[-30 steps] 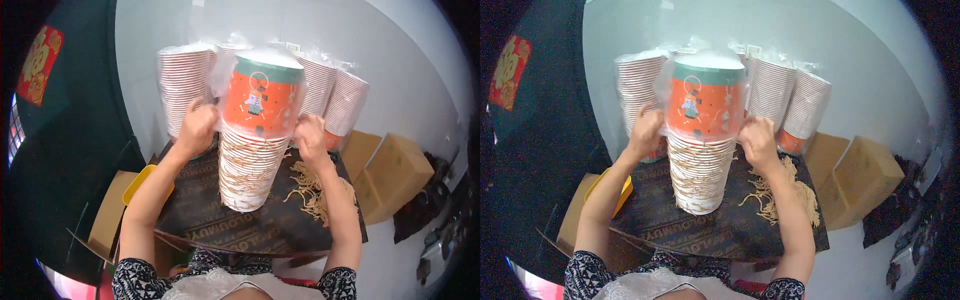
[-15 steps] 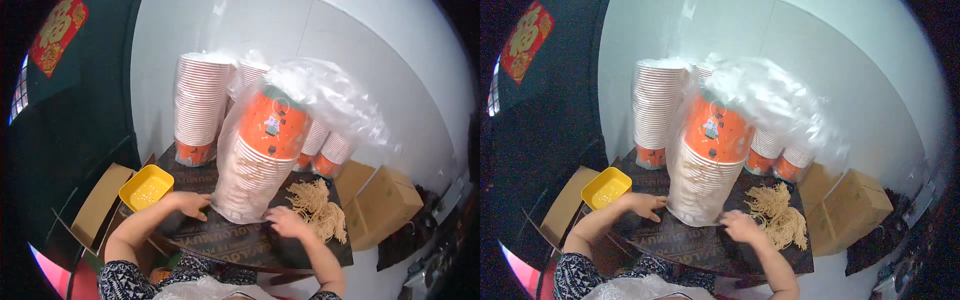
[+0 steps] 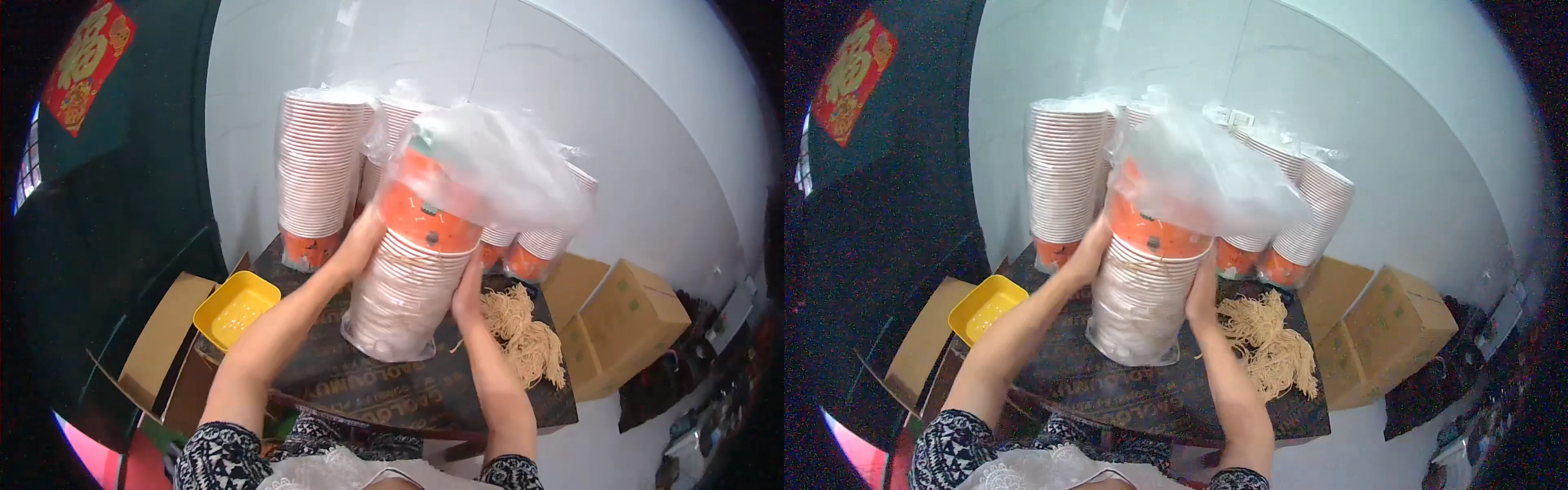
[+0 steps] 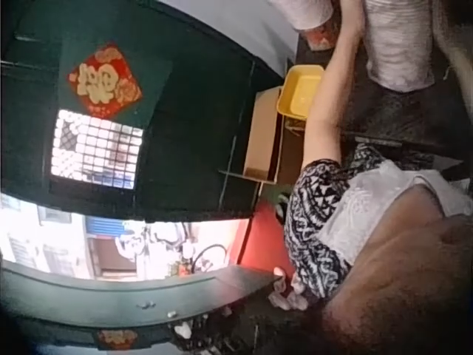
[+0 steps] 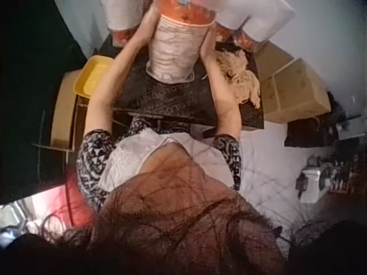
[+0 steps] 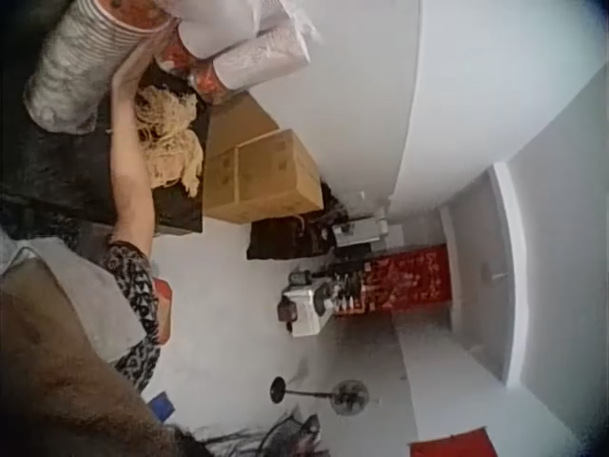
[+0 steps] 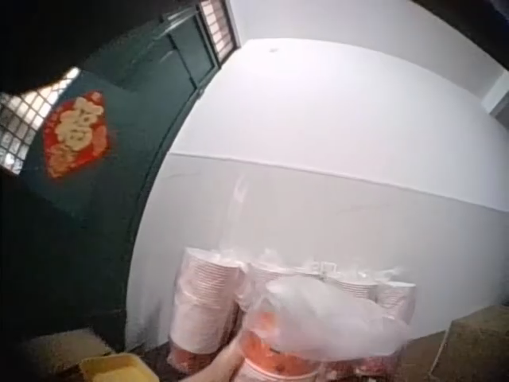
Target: Organize and package stacks of paper buckets into plastic bags and secure them with rubber bands.
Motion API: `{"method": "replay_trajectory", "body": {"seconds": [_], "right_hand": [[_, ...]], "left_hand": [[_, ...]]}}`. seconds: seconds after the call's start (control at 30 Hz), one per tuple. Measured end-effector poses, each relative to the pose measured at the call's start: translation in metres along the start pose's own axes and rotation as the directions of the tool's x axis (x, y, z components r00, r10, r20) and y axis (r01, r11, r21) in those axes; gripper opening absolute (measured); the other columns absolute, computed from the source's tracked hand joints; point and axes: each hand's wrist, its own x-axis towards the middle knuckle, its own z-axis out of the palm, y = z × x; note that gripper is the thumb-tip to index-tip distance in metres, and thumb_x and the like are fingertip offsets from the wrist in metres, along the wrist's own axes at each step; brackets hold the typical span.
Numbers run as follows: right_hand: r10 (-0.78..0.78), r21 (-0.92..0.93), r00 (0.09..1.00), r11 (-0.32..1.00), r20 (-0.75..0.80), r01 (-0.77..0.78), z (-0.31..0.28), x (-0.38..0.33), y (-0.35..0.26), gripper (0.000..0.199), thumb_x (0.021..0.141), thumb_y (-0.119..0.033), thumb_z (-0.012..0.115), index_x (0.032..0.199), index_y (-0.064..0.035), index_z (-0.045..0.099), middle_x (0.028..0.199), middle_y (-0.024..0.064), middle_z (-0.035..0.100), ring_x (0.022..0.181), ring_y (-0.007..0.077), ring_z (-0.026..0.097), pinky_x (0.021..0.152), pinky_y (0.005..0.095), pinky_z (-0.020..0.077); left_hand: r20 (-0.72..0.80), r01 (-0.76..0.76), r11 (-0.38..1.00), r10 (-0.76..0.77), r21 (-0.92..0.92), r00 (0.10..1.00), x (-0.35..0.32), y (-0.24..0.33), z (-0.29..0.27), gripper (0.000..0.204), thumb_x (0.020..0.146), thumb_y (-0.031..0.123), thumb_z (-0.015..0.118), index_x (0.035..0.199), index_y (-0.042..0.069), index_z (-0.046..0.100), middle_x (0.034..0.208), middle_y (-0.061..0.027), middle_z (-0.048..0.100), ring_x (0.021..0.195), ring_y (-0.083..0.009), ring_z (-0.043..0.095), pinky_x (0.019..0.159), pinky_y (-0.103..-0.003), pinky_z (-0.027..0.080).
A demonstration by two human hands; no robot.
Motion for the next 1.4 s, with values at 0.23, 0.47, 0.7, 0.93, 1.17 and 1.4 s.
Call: {"method": "replay_trajectory", "body": {"seconds": [0.23,0.47,0.7,0.93,1.17,1.4], "right_hand": [[0.565,-0.727,0.702,0.679,0.433,-0.099,-0.057,-0.126,0.01,0.043,0.098,-0.033,0.036,0.092,0.0022,0.062,0.086,0.0261,0.065,0.089,0.045,0.062,0.079,0.0469,0.0483],[-0.009,0.245,0.999,0.969,-0.038,0.018,-0.048,0.017,-0.049,0.076,0.095,-0.042,0.054,0.146,0.0061,0.025,0.15,0.0189,0.031,0.138,0.0266,0.032,0.114,0.0367,0.0248],[0.057,0.05,0.991,0.997,0.123,-0.064,0.0,-0.053,0.009,0.095,0.09,-0.059,0.054,0.15,0.0015,0.011,0.152,0.0207,0.025,0.141,0.0304,0.026,0.115,0.039,0.0212],[0.23,0.15,0.967,0.958,0.112,-0.245,0.01,-0.135,0.019,0.115,0.078,-0.067,0.066,0.149,0.0011,0.006,0.149,0.0195,0.029,0.138,0.0285,0.029,0.113,0.0387,0.0238],[0.571,0.344,0.818,0.757,0.063,-0.555,0.007,-0.162,-0.084,0.072,0.094,-0.03,0.054,0.147,0.0014,0.017,0.141,0.0167,0.038,0.129,0.0233,0.038,0.11,0.0362,0.0303],[0.714,0.501,0.696,0.577,0.073,-0.645,-0.001,-0.173,-0.066,0.065,0.098,-0.034,0.047,0.146,0.0013,0.021,0.139,0.0155,0.042,0.125,0.0221,0.043,0.107,0.0355,0.0348]], "left_hand": [[0.392,0.179,0.475,-0.847,0.862,0.36,-0.087,0.033,-0.062,0.063,0.09,0.046,0.059,0.128,-0.004,0.052,0.127,-0.0201,0.055,0.118,-0.0271,0.051,0.101,-0.04,0.039],[-0.083,0.083,0.996,-0.081,0.017,0.993,-0.011,0.037,-0.072,0.068,0.08,0.027,0.063,0.138,0.001,0.041,0.129,-0.0121,0.054,0.117,-0.0206,0.053,0.1,-0.036,0.041],[0.137,0.502,0.864,-0.494,-0.035,0.859,-0.086,-0.061,-0.032,0.081,0.083,0.036,0.064,0.144,-0.003,0.029,0.142,-0.0097,0.044,0.131,-0.0231,0.039,0.111,-0.035,0.029],[0.16,0.511,0.859,-0.508,0.025,0.847,-0.151,-0.071,-0.022,0.085,0.085,0.044,0.065,0.143,-0.004,0.028,0.143,-0.0155,0.041,0.133,-0.0251,0.036,0.112,-0.035,0.025],[-0.188,0.576,0.708,-0.552,0.409,0.812,-0.169,0.015,0.024,0.056,0.093,0.044,0.049,0.115,-0.006,0.054,0.107,-0.03,0.063,0.104,-0.041,0.061,0.088,-0.043,0.045],[-0.15,0.616,0.567,-0.657,0.546,0.738,-0.132,0.035,0.046,0.066,0.09,0.054,0.049,0.106,-0.008,0.064,0.095,-0.0277,0.067,0.097,-0.0388,0.065,0.086,-0.043,0.046]]}}
